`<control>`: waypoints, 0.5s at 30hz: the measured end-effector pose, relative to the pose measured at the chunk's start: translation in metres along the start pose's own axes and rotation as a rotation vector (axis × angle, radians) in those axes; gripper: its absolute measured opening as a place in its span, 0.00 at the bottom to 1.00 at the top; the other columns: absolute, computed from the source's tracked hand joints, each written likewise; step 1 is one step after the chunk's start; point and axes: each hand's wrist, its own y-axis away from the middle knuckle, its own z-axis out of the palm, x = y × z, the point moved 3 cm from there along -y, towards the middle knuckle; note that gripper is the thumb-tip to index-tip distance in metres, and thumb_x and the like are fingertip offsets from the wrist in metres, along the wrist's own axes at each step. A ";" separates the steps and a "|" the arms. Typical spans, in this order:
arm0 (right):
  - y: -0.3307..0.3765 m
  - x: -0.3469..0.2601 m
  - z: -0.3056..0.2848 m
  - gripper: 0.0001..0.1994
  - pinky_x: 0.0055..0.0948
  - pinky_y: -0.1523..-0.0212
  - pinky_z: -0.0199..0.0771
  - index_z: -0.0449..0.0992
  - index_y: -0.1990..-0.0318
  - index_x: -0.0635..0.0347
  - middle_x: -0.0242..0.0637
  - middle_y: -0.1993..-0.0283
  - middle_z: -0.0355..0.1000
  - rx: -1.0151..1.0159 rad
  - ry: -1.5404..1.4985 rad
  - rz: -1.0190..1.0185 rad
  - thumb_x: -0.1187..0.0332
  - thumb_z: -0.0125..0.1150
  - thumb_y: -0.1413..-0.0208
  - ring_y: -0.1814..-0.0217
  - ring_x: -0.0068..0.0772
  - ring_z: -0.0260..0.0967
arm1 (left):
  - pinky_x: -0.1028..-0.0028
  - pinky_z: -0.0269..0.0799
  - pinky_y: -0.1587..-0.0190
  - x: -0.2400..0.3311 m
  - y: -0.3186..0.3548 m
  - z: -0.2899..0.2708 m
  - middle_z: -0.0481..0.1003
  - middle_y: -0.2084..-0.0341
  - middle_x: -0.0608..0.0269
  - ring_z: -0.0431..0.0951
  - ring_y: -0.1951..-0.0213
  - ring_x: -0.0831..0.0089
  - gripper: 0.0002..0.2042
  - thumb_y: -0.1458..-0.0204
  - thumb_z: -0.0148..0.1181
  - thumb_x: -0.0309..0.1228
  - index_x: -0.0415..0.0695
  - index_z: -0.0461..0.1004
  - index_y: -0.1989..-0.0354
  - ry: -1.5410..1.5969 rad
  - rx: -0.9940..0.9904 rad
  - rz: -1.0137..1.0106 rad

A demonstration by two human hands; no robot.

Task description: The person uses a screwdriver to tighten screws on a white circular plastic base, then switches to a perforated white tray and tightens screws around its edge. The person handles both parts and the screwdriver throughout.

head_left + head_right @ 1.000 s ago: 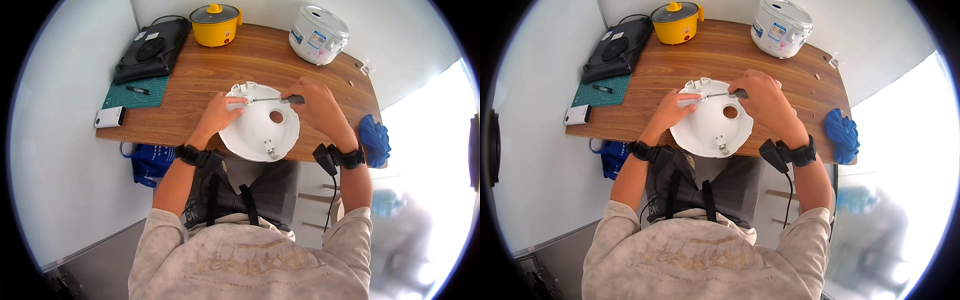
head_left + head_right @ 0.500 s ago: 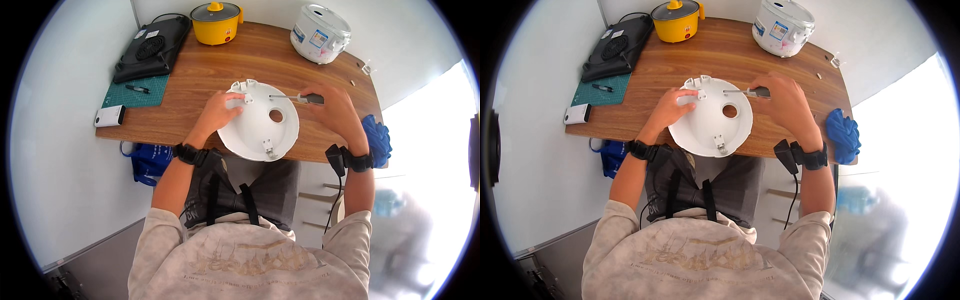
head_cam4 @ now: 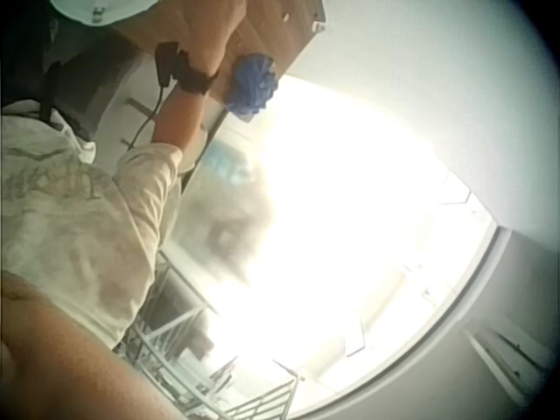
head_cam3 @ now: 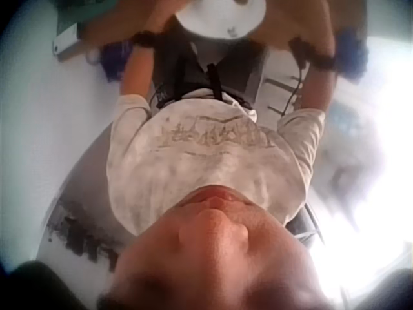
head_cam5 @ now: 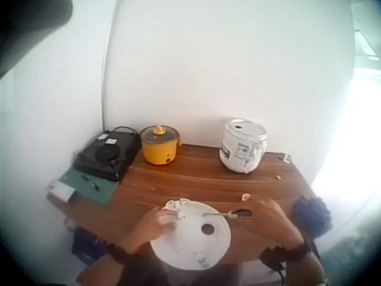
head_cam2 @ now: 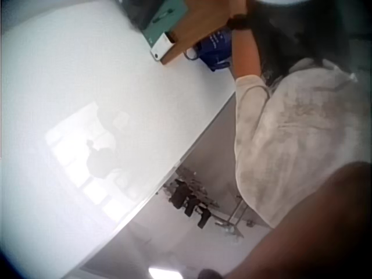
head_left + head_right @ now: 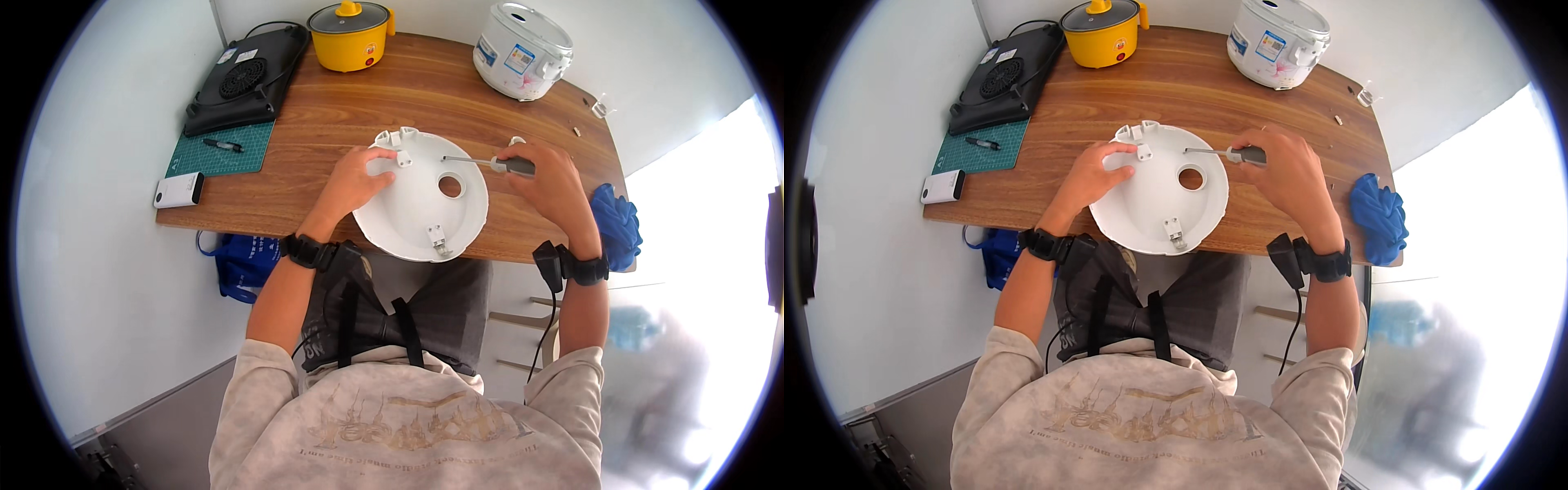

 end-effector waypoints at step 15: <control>0.007 0.001 -0.008 0.14 0.36 0.52 0.74 0.82 0.57 0.60 0.41 0.58 0.79 0.026 -0.206 0.018 0.71 0.69 0.53 0.57 0.44 0.76 | 0.61 0.66 0.40 0.023 0.002 -0.010 0.73 0.50 0.49 0.70 0.44 0.53 0.19 0.49 0.65 0.32 0.47 0.76 0.47 -0.016 0.139 0.070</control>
